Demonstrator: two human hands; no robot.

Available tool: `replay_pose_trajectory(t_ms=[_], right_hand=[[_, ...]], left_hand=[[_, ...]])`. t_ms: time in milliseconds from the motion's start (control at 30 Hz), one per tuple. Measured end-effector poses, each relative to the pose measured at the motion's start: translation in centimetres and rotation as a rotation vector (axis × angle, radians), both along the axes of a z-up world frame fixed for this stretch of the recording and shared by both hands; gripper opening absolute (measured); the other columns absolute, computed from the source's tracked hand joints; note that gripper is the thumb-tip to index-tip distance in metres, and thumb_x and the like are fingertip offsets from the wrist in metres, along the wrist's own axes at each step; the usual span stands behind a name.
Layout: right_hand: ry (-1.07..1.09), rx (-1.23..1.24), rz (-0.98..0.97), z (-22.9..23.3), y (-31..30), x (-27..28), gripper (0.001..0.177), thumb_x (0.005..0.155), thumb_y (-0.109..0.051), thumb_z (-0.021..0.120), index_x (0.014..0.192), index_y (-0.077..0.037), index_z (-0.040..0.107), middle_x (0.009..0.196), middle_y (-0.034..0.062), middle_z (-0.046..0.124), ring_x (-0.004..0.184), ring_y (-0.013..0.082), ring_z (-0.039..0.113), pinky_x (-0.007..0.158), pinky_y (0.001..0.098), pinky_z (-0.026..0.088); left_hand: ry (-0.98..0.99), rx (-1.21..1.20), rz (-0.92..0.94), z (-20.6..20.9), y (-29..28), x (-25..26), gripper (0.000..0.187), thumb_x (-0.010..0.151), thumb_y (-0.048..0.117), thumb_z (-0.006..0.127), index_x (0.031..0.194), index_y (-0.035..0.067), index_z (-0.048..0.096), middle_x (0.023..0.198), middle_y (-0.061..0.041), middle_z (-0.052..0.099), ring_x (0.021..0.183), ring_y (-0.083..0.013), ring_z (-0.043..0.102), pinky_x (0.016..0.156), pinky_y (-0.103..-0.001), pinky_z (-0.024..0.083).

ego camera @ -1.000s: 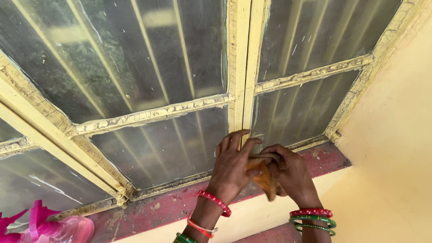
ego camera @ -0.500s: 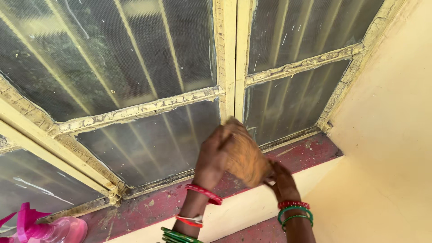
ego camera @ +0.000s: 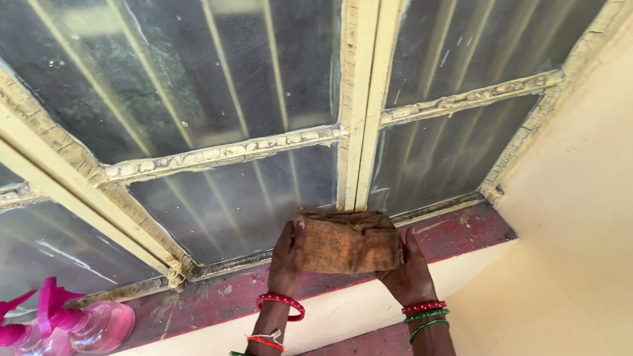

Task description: The person cleans window frames and glass panes using a cloth and liquid from spray bottles.

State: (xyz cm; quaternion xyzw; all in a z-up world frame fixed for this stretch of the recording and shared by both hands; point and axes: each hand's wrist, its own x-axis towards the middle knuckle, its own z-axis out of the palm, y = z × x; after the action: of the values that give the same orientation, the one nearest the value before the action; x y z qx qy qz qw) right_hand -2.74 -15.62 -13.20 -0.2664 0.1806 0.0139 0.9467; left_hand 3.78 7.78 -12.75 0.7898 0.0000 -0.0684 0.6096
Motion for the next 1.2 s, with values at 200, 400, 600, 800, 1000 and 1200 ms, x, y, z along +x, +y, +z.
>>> replay_pose_trajectory(t_ms=[200, 400, 600, 800, 1000, 1200], right_hand=[[-0.01, -0.961, 0.233, 2.5, 2.0, 0.8, 0.069, 0.105, -0.052, 0.025, 0.143, -0.003, 0.058, 0.138, 0.0214, 0.069, 0.127, 0.0295, 0.062, 0.112, 0.0332, 0.043], [-0.385, -0.727, 0.353, 2.7, 3.0, 1.1, 0.067, 0.107, -0.046, 0.029, 0.153, 0.0, 0.044, 0.158, 0.0184, 0.052, 0.146, 0.0252, 0.048, 0.123, 0.0343, 0.031], [-0.159, -0.755, 0.118, 3.6, 1.9, 1.5, 0.061, 0.1, -0.041, 0.053, 0.141, 0.004, 0.059, 0.15, 0.0182, 0.061, 0.142, 0.0274, 0.054, 0.116, 0.0421, 0.039], [0.087, -0.68, 0.368, 2.8, 1.3, 1.5, 0.064, 0.086, -0.04, 0.068, 0.143, -0.012, 0.058, 0.124, 0.0127, 0.07, 0.118, 0.0278, 0.064, 0.097, 0.0465, 0.055], [-0.058, -0.859, 0.11, 0.9, 1.9, 2.9, 0.064, 0.078, -0.022, 0.08, 0.136, -0.005, 0.059, 0.117, 0.0133, 0.074, 0.106, 0.0227, 0.073, 0.092, 0.0356, 0.061], [-0.415, -1.17, 0.333, 1.7, 5.1, 2.6, 0.062, 0.081, -0.013, 0.077, 0.139, -0.006, 0.056, 0.119, 0.0122, 0.071, 0.106, 0.0179, 0.07, 0.092, 0.0332, 0.058]], left_hand=[[0.106, -0.192, -0.071, 0.3, -3.3, -0.5, 0.058, 0.104, 0.058, 0.037, 0.12, 0.007, 0.061, 0.081, -0.004, 0.045, 0.073, -0.0182, 0.046, 0.073, -0.046, 0.043], [-0.093, -0.33, -0.109, -1.0, -4.5, 0.4, 0.058, 0.096, 0.044, 0.065, 0.14, 0.009, 0.048, 0.132, -0.008, 0.061, 0.124, -0.0221, 0.058, 0.107, -0.04, 0.045], [0.07, -0.518, -0.099, -1.5, -2.8, 1.5, 0.048, 0.091, 0.018, 0.063, 0.137, 0.008, 0.054, 0.127, -0.017, 0.066, 0.118, -0.0281, 0.063, 0.104, -0.041, 0.049], [0.315, -0.716, -0.032, -0.8, -1.5, 0.3, 0.053, 0.093, 0.023, 0.057, 0.145, 0.015, 0.052, 0.135, -0.004, 0.065, 0.127, -0.0161, 0.059, 0.108, -0.034, 0.044], [0.121, -0.416, 0.116, -4.7, -1.2, 0.4, 0.057, 0.093, 0.026, 0.057, 0.149, 0.016, 0.049, 0.131, -0.011, 0.063, 0.122, -0.0241, 0.06, 0.104, -0.041, 0.046], [0.297, -0.726, 0.002, 0.1, -3.6, -1.4, 0.061, 0.095, 0.046, 0.057, 0.147, 0.016, 0.047, 0.136, -0.008, 0.061, 0.122, -0.0258, 0.06, 0.101, -0.042, 0.05]])
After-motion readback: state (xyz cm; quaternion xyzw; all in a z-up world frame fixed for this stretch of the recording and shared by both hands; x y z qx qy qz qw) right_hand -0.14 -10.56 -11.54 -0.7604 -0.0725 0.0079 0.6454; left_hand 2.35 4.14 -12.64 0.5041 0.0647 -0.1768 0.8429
